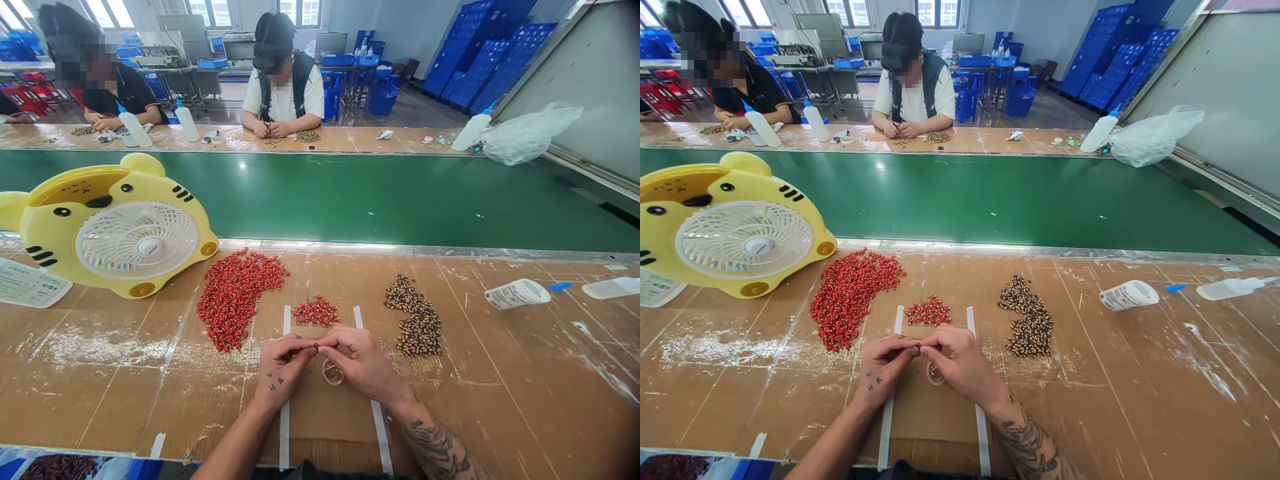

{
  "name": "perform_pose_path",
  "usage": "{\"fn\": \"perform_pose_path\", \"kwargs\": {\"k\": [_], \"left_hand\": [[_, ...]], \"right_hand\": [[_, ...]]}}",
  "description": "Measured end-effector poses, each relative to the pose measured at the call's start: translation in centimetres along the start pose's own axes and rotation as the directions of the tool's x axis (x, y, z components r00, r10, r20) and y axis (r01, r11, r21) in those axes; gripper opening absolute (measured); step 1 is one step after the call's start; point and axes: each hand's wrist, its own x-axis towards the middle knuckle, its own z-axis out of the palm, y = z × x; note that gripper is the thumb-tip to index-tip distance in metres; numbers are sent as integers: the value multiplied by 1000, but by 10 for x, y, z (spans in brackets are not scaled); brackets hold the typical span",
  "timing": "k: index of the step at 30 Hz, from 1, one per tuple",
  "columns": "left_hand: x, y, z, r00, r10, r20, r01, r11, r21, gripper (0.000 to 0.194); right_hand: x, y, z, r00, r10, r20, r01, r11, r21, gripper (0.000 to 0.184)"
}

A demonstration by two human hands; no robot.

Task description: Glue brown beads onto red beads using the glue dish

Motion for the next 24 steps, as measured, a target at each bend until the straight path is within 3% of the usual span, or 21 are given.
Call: {"fn": "perform_pose_path", "kwargs": {"k": [8,12,17,21,24], "left_hand": [[5,0,6,1000,-5,-5,5,997,72,10],[11,4,5,997,66,46,-75,968,239,14],[22,4,1,980,144,134,-194,817,543,19],[31,3,6,969,152,196,-246,674,697,19],[31,5,-1,968,166,187,-250,634,732,21]], "right_hand": [[7,6,4,1000,12,-11,-13,999,-52,15],[7,11,-8,998,29,-55,-32,998,-45,11],[-2,15,-31,977,92,-194,-106,992,-63,14],[-9,18,-37,983,62,-172,-76,994,-77,12],[-12,22,-38,989,53,-137,-63,995,-72,12]]}}
